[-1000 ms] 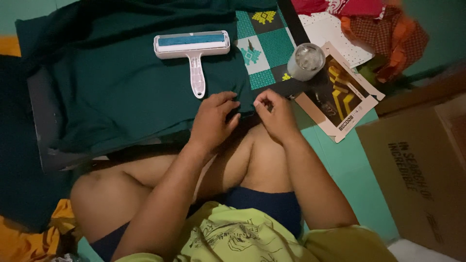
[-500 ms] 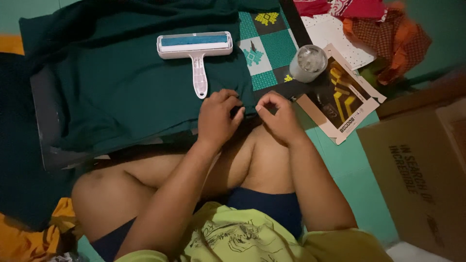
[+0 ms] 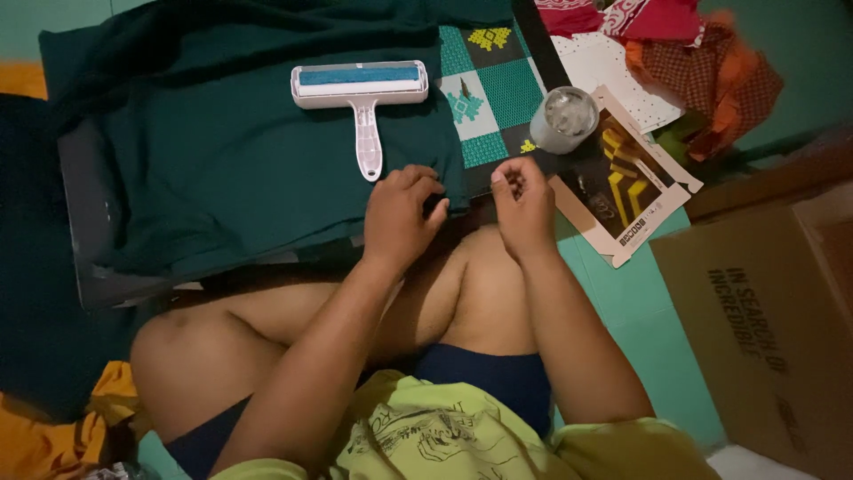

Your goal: Using a lint roller to remove lint and debris from a green t-shirt

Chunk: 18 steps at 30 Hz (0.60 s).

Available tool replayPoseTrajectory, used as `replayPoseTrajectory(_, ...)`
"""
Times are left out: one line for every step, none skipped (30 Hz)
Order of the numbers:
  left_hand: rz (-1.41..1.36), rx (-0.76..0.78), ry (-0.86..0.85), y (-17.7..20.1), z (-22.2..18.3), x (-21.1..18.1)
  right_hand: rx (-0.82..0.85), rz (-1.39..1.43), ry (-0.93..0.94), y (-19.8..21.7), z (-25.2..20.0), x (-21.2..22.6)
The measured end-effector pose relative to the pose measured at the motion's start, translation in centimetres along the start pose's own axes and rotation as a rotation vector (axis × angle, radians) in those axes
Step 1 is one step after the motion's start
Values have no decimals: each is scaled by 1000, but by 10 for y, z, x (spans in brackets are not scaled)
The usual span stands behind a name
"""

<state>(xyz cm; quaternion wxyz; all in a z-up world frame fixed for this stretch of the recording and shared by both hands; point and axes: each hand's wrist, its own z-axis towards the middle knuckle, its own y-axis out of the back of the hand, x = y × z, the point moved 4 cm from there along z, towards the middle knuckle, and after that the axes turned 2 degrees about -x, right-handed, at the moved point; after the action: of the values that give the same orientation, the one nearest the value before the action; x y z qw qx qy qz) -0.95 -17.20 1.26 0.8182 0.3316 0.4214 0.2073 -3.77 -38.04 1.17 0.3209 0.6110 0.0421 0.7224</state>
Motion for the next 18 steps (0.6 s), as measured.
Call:
replayPoseTrajectory(-1, 0, 1, 1, 0, -1, 1, -1, 0, 0, -1, 7)
replayPoseTrajectory(-9, 6, 7, 2, 1, -2, 4, -52, 106, 1, -2, 18)
replayPoseTrajectory(-17, 12, 11, 2, 1, -3, 6, -103, 211, 1, -4, 29)
replayPoseTrajectory(-18, 12, 12, 3, 1, -3, 7, -104, 211, 1, -5, 33)
replayPoseTrajectory(-17, 17, 9, 3, 2, -4, 104, -207, 313, -4, -6, 41)
replayPoseTrajectory(-17, 22, 7, 3, 2, -4, 202, -311, 416, -10, -8, 47)
replayPoseTrajectory(-17, 21, 7, 2, 1, -2, 202, -311, 417, -16, -9, 33)
replayPoseTrajectory(-3, 18, -12, 1, 0, -1, 227, -377, 460, -23, -10, 20)
replayPoseTrajectory(10, 16, -31, 0, -1, 1, 252, -442, 503, -31, -12, 6)
replayPoseTrajectory(9, 16, -30, -1, -1, 0, 253, -443, 503, -27, -11, 11)
replayPoseTrajectory(5, 19, -32, -1, -1, 1, 239, -416, 443, -24, -7, 15)
replayPoseTrajectory(0, 22, -33, 0, -1, 2, 226, -388, 384, -21, -4, 19)
replayPoseTrajectory(7, 16, -27, -2, -1, 3, 231, -383, 391, -20, -3, 13)
replayPoseTrajectory(-19, 13, -41, -4, 0, 4, 148, -339, 337, -15, 0, 7)
replayPoseTrajectory(-42, 10, -51, -4, -1, 5, 70, -291, 282, -12, 1, 0)
replayPoseTrajectory(-31, 4, -42, -2, -1, 5, 80, -282, 290, -12, 0, 8)
replayPoseTrajectory(-38, 21, -42, -2, -1, 4, 108, -320, 342, -13, -2, 17)
replayPoseTrajectory(-45, 37, -42, -1, -1, 3, 136, -359, 396, -14, -5, 26)
